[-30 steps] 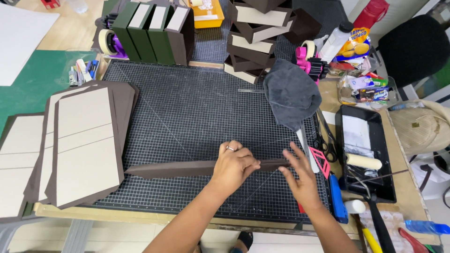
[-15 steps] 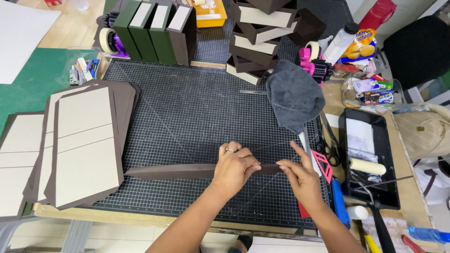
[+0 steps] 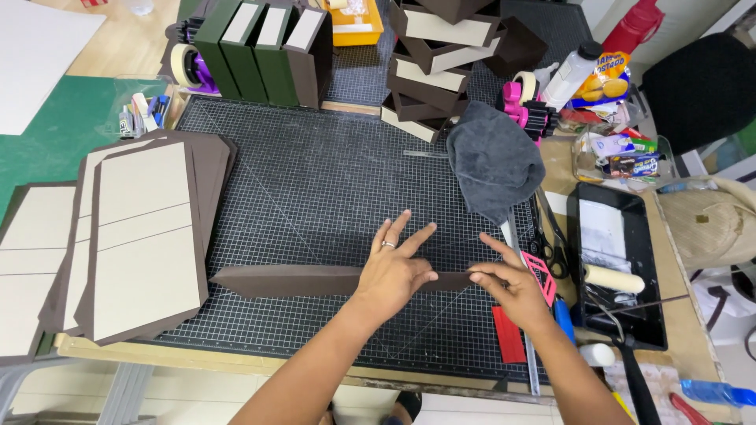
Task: The person applies a decorative brown strip to a board, using a red squeegee to smooth it, then coats the surface with adhesive using a roller before wiping the assembly with a cloth.
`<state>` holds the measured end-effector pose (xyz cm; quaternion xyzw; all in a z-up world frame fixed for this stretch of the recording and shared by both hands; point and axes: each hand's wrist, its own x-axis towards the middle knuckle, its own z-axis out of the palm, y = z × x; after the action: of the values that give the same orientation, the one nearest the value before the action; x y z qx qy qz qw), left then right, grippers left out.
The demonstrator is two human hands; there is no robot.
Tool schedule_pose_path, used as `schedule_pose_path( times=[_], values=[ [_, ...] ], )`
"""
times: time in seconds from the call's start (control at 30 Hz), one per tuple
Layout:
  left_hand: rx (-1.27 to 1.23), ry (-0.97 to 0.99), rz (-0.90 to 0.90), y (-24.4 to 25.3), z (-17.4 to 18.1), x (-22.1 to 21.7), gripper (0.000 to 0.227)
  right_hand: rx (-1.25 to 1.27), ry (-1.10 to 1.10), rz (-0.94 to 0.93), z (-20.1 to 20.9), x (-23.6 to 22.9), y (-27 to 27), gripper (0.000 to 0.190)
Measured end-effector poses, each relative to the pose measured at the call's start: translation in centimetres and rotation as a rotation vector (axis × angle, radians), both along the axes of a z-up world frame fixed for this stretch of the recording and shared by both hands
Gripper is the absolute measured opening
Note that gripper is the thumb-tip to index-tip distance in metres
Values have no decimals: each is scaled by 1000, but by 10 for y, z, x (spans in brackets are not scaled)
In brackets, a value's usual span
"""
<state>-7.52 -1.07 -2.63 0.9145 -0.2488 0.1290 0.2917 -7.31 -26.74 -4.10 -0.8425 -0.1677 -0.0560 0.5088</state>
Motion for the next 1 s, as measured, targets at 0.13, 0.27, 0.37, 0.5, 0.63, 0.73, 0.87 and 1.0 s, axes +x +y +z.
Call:
schedule_pose_path(
  times=[0.13,0.27,0.37,0.5,0.63,0.73,0.87,1.0],
  values=[
    [80,35,9,-3,1,-2,32,-244,-141,26,11,-3,12,25],
    [200,111,5,-2,-1,1,40,-418,-435,16,3,1,32,14],
    [199,54,-12,-2,-7,2,37,-580,-455,14,3,0,35,8],
    [-65,-330,67,8,-17,-12,25,-752,-460,31,4,-2,37,12],
    [-80,-239,121,9,-28,-10,18,-722,-369,28,12,-5,42,12],
    [-39,-102,146,12,-27,-2,18,-657,-477,46,-9,1,44,23],
    [-15,-148,127,10,-29,-4,19,-749,-407,37,-1,0,53,19],
    [-111,-314,211,28,-22,-22,17,-966,-268,74,6,7,61,22]
  ],
)
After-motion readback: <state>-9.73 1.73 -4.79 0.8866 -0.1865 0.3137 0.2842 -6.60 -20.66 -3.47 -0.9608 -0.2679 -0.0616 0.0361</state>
